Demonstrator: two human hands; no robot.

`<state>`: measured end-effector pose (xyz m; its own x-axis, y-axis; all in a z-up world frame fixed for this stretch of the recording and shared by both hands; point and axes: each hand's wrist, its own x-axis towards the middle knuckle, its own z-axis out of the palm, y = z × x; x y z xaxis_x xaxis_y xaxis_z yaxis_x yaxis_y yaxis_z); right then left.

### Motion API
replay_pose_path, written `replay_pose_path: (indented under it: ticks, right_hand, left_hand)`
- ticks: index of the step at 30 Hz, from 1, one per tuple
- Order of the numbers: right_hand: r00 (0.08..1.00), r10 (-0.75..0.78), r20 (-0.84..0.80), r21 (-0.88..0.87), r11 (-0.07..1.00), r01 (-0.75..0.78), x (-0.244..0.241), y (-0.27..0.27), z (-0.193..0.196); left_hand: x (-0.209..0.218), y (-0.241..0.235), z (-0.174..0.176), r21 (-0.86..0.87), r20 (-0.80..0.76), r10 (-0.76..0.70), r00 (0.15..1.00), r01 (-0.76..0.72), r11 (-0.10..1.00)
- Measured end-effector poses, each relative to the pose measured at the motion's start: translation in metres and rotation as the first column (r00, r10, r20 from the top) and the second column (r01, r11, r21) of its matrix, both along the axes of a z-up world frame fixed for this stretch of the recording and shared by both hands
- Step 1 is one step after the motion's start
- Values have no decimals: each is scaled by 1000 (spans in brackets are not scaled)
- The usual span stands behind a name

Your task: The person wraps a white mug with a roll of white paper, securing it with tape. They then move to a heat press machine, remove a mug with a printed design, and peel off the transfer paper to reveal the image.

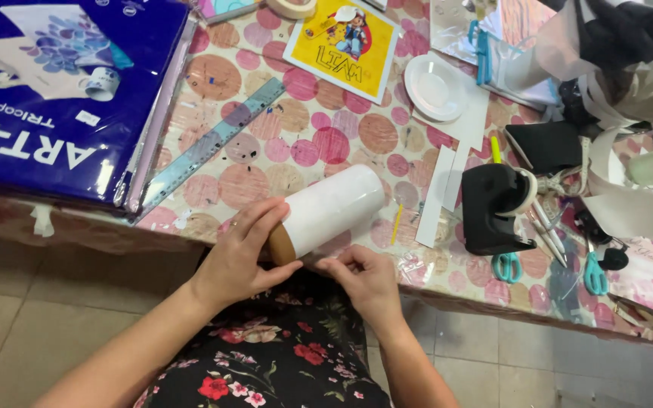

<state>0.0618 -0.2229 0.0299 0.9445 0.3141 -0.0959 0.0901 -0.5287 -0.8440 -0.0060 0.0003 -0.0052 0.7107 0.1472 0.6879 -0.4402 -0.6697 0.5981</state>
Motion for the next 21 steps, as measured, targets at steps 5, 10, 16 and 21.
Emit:
replay_pose_path:
  ticks: [5,10,16,21]
  right_hand:
    - [964,-211,164,36,977,208,41,-87,14]
    - [848,-383,367,109,923,369,76,-167,68]
    - [785,-155,599,-317,855,411,149,-252,39]
    - [867,-448,218,-87,876,474,168,-242,8]
  left_hand:
    - [-5,0,18,62,31,9,999,-11,998]
    - [10,-15,81,230,22,-94,995,87,969]
    - [127,-133,126,540,39,-326,945,255,802]
    - [289,-254,61,299,-392,-330,858,459,837]
